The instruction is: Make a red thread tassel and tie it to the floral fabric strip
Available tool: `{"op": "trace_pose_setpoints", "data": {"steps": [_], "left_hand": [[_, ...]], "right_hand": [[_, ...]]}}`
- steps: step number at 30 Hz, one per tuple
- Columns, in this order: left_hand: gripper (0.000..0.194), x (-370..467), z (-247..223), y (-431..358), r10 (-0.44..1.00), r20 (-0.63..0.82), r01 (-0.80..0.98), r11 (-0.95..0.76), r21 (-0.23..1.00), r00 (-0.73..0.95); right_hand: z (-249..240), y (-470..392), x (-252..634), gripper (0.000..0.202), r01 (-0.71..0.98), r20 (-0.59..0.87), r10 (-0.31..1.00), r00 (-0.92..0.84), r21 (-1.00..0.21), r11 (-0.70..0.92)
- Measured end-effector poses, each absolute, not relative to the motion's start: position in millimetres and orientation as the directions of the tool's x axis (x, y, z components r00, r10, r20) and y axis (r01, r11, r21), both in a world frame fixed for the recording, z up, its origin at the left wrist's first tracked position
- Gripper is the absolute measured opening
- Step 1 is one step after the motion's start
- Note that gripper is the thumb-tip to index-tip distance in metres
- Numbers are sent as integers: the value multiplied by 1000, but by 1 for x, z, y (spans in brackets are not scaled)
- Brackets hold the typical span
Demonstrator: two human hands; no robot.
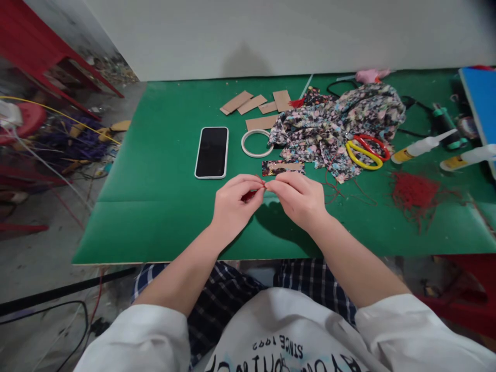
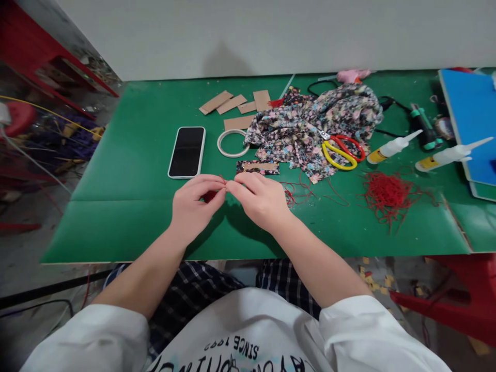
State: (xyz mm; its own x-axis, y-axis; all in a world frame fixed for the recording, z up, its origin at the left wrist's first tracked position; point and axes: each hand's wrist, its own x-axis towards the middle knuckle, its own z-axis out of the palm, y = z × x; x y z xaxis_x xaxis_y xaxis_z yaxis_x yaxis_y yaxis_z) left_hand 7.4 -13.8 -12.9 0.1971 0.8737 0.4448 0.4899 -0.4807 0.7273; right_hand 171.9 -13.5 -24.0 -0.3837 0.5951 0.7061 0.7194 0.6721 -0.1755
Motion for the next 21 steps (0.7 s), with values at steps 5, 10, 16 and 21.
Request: {"op": "trace_pose_setpoints", "data": {"steps": [5,10,16,21], "left_hand": [[9,6,-11,-14,861,427,447,-508,736,275],[9,5,-11,-13,874,390,414,-482,772,290],[12,5,-13,-14,882,392,444,-471,762,262],[12,5,-15,-14,887,386,454,-461,762,253]], "right_hand": [[-23,-11,171,19,678,657,681,-323,-341,651],[-21,-11,169,13,594,624,728,-284,-481,645],[-22,-11,169,12,606,589,763,-266,-513,607],[-22,-10,168,12,628,606,746,-276,-473,617]]}}
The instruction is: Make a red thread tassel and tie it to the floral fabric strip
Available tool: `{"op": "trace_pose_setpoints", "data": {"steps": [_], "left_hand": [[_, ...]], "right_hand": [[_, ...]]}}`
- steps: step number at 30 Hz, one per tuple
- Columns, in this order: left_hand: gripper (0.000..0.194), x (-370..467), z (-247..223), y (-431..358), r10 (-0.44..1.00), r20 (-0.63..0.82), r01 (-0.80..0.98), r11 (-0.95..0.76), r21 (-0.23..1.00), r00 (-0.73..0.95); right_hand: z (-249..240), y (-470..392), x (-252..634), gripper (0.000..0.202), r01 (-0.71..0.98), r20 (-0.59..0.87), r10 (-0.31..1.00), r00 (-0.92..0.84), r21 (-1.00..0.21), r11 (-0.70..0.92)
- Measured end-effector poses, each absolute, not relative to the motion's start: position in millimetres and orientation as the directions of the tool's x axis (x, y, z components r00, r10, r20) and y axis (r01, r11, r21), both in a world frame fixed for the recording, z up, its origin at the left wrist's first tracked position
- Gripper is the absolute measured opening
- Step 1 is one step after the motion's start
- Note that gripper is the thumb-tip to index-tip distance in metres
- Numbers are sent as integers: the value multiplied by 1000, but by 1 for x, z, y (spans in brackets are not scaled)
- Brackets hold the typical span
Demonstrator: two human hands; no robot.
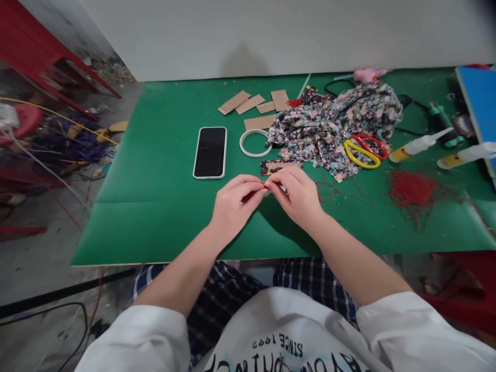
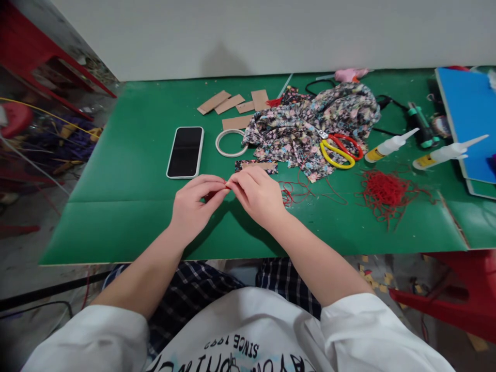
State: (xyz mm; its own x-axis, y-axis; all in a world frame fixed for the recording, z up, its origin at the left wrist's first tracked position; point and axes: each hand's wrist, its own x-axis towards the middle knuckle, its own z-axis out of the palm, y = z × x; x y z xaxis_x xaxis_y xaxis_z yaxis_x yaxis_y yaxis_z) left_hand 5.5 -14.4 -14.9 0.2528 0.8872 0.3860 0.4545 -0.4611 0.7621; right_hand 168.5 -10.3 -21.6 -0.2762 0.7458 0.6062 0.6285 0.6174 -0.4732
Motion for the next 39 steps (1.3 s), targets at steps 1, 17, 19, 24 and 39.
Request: {"op": "trace_pose_setpoints", "data": {"steps": [1,17,19,24,39], "left_hand": [[12,6,-15,-14,889,381,458,-457,763,252],[9,6,-14,-13,889,381,434,-456,777,253],[9,6,-13,-13,895,372,420,-445,791,248],[6,4,-12,-12,908,350,326,-410,852,230],[4,3,-24,-1,998,-48,-268,33,963,-47]], "right_hand": [[-22,-10,168,12,629,607,744,-279,-470,619],[-22,-10,170,12,628,592,747,-303,-466,624],[-22,-9,170,11,607,571,763,-304,-501,617],[-23,-4,172,12,548,490,820,-297,-616,566],[-16,-16,168,16,365,448,851,-275,-770,523]]}}
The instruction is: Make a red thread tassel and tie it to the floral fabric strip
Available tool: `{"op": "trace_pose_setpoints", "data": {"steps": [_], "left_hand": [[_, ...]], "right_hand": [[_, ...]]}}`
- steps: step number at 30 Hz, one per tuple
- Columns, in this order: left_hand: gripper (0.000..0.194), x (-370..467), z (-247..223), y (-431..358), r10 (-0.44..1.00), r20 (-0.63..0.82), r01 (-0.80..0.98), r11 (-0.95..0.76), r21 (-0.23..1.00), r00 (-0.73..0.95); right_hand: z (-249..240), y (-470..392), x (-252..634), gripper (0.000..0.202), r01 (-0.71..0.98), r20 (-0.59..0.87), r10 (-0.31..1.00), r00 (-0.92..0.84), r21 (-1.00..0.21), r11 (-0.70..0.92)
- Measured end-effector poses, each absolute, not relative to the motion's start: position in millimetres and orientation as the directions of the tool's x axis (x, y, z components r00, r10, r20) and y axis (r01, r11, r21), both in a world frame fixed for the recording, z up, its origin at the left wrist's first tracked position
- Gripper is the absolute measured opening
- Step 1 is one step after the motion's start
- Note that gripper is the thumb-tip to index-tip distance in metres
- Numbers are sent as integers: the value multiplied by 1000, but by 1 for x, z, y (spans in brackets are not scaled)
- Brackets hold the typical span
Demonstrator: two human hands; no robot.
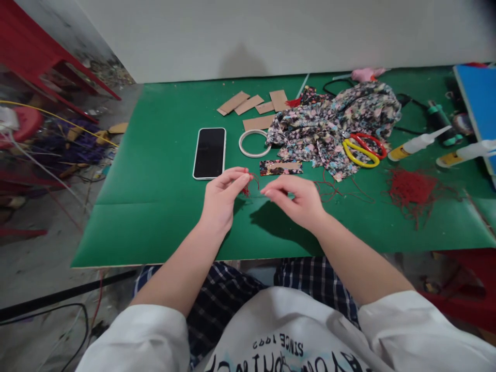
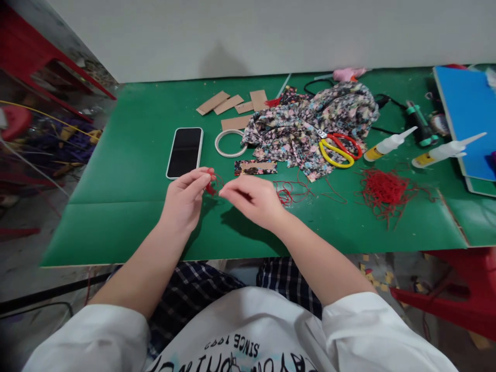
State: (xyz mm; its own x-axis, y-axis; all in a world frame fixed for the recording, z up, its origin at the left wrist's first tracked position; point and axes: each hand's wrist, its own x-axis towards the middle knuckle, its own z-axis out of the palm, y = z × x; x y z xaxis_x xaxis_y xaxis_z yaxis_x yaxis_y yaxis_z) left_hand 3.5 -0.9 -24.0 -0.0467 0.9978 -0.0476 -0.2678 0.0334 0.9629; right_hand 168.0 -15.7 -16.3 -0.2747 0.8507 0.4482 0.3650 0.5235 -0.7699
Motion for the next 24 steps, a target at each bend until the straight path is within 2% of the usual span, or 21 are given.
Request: {"op": "trace_pose_setpoints", "data": {"steps": [2,3,6,9,14,24], "left_hand": [[4,3,-25,0,996,-74,-292,59,955,-40],[4,4,-26,0,996,-80,-292,66,954,-37],[5,5,-25,-1,997,-65,-270,51,962,-45],[6,6,-24,-3,998,-40,-252,28,967,-39],[4,7,-22,-7,999,30,-241,-20,970,35],[2,6,-17,-9,988,68,-220,-36,975,140]], "right_hand": [[-20,-18,162,18,365,410,815,-409,-745,558],[-22,-19,159,21,390,388,820,-421,-739,550],[-29,-17,154,27,466,341,886,-314,-758,456],[-32,-14,154,29,465,292,940,-176,-817,341],[-27,-13,156,32,290,231,959,-165,-918,271],[-25,-13,157,11,99,265,948,-175,-953,285]]}}
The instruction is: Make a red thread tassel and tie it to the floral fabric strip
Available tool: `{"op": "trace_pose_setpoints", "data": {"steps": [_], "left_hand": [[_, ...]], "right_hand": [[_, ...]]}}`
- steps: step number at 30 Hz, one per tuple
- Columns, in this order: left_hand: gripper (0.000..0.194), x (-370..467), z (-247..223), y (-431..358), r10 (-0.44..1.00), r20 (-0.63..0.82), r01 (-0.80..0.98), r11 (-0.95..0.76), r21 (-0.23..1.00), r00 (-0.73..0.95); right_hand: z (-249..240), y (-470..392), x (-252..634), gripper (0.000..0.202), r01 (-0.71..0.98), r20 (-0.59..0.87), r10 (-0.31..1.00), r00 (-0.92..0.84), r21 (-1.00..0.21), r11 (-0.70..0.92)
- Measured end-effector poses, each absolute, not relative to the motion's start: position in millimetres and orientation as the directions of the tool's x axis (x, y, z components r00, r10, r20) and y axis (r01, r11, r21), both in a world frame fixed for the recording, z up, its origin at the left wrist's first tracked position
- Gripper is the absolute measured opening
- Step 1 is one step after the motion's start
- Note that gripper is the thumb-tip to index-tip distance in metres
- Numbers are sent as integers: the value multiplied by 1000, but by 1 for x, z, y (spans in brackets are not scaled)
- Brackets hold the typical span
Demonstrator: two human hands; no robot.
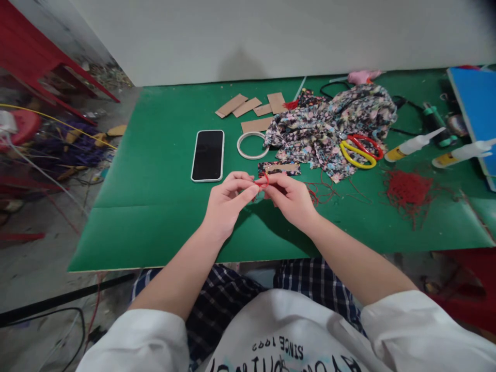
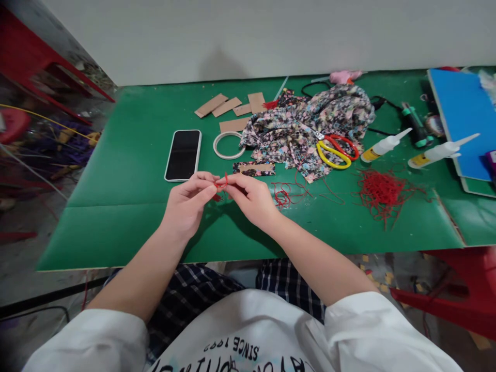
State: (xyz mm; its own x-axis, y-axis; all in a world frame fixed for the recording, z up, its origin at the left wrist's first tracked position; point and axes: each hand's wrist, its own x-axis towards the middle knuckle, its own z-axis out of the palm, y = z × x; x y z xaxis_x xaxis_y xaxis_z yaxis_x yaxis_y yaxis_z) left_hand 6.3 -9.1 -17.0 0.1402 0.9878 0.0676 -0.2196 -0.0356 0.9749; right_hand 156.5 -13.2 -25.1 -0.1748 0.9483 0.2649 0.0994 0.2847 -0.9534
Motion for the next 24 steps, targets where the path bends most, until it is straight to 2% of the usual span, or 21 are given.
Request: {"op": "trace_pose_setpoints", "data": {"steps": [7,11,14,17,20,24], "left_hand": [[2,7,-17,-10,985,74,-209,-40,977,154],[2,7,-19,-10,987,125,-171,-107,979,100],[2,6,-20,-12,956,290,48,-291,955,41],[6,6,-20,-14,884,467,289,-453,843,21],[6,6,-19,-17,837,547,408,-503,762,11],[6,6,-19,-17,824,565,505,-476,720,-28]], "right_hand": [[-26,-15,155,10,94,220,947,-235,-964,247],[-25,-17,156,10,265,240,944,-225,-918,297],[-25,-18,156,12,426,306,929,-207,-827,367],[-26,-18,157,13,546,399,899,-182,-719,430],[-27,-18,157,14,603,486,859,-162,-640,476],[-26,-19,155,15,611,479,856,-195,-624,488]]}}
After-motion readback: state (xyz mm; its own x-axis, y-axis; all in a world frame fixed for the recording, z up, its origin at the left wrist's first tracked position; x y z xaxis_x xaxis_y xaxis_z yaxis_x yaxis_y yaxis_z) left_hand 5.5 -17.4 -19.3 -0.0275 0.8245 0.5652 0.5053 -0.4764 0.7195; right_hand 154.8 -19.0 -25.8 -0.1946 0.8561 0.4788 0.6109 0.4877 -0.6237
